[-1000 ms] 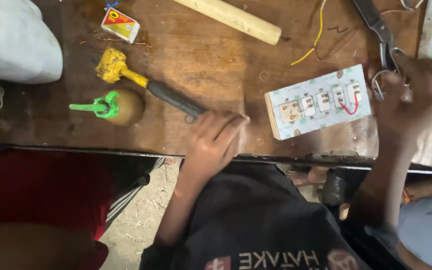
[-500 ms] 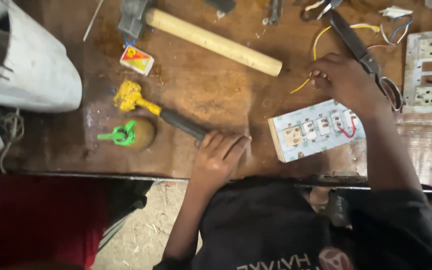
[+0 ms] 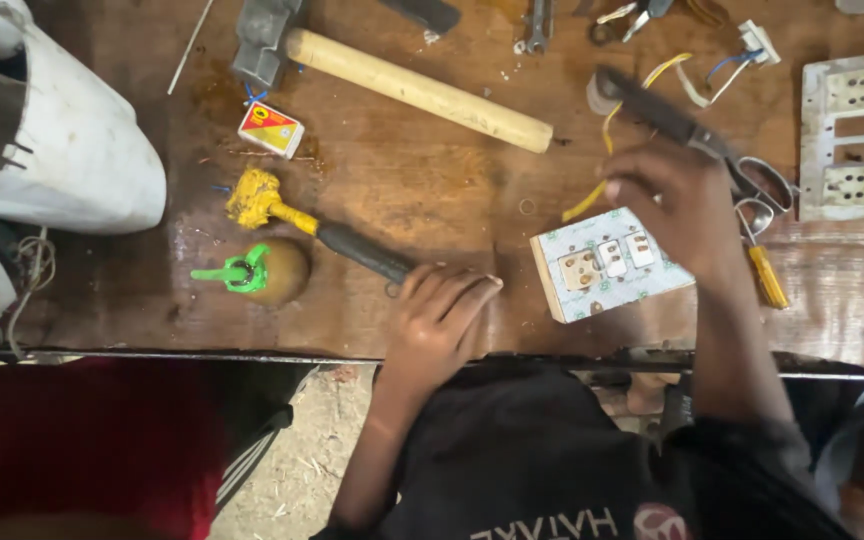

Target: The person sits at a wooden workbench and wires a wall switch and socket panel, connecting red, yellow and white wires to the terminal screws on the back of the board. They use a screwdriver to tighten terminals, handle pliers and scissors, and reposition the board while working on the connections.

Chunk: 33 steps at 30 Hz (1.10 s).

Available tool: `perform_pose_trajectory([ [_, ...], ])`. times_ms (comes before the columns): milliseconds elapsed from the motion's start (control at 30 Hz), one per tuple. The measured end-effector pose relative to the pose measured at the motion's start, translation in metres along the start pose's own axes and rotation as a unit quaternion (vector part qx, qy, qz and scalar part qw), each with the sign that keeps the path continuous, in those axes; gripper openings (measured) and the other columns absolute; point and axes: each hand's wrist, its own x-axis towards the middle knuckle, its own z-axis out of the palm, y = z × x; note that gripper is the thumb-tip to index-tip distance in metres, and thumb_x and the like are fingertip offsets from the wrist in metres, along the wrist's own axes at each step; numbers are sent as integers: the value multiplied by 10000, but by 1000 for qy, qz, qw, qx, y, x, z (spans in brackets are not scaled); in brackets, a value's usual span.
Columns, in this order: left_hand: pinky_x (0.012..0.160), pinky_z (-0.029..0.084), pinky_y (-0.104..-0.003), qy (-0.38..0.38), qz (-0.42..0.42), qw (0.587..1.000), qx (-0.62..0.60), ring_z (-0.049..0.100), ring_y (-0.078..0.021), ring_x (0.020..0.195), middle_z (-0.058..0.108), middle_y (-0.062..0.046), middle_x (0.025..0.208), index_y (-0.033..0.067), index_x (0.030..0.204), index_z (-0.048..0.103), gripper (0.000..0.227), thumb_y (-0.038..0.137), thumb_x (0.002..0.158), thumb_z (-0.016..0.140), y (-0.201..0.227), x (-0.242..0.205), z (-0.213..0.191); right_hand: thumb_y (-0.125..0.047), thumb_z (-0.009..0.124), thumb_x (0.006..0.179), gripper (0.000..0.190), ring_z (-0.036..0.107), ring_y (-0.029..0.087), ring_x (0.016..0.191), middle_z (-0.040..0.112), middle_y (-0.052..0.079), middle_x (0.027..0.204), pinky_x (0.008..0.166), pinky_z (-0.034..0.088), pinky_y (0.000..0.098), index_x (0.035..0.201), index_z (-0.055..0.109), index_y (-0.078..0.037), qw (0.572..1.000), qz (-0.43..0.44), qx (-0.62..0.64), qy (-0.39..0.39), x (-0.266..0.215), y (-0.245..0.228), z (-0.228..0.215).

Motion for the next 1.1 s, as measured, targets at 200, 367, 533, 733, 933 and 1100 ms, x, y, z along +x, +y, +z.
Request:
perform_pose_trajectory([
  [200, 1028, 566, -418, 14, -118, 974, -192, 722, -310, 1139, 721, -122, 1223, 37, 1267, 660, 267, 32, 1006, 604, 14, 19, 6, 43, 665, 986, 140, 689, 176, 986, 709, 110, 1082, 867, 555, 309, 1121, 700, 26, 990, 1, 135, 38, -48, -18, 13],
  [367, 1006, 565, -402, -25, -140, 958, -248, 725, -323, 1147, 710, -163, 1274, 34, 1373, 592, 332, 98, 1048, 611, 13, 40, 20, -112, 470, 1037, 206, 673, 137, 892, 690, 65, 972, 816, 563, 272, 1051, 671, -69, 925, 4, 360, 125, -30, -14, -15],
  [533, 896, 571, -407, -103, -142, 952, -251, 721, -316, 1015, 721, -158, 1180, 71, 1387, 597, 390, 121, 1004, 652, 17, 52, 30, 34, 548, 929, 168, 670, 177, 829, 677, 94, 914, 763, 576, 290, 998, 672, -55, 799, 51, 494, 339, -14, -3, -70],
  [733, 938, 570, -395, -71, -125, 954, -264, 708, -327, 1116, 708, -158, 1265, 58, 1363, 602, 389, 64, 977, 650, 13, 65, 22, -70, 526, 1007, 173, 660, 181, 825, 712, 83, 952, 760, 534, 305, 1026, 696, -48, 917, -97, 256, 289, -11, 6, -95],
  [933, 1069, 561, -368, -33, -112, 946, -304, 699, -289, 1246, 698, -149, 1329, 26, 1361, 587, 347, 48, 1018, 639, 4, 58, 30, -172, 493, 1084, 264, 652, 185, 821, 747, 69, 989, 757, 496, 324, 1054, 722, -44, 953, -224, 7, 202, -18, 15, -87],
  [1100, 1115, 522, -359, -70, -229, 816, -526, 650, -234, 1301, 685, -133, 1361, -15, 1446, 535, 387, 93, 1076, 570, -5, 35, 60, 8, 633, 912, 205, 690, 296, 1073, 724, 121, 1172, 859, 561, 419, 1097, 700, -48, 923, -238, -295, 71, -53, -12, 14],
])
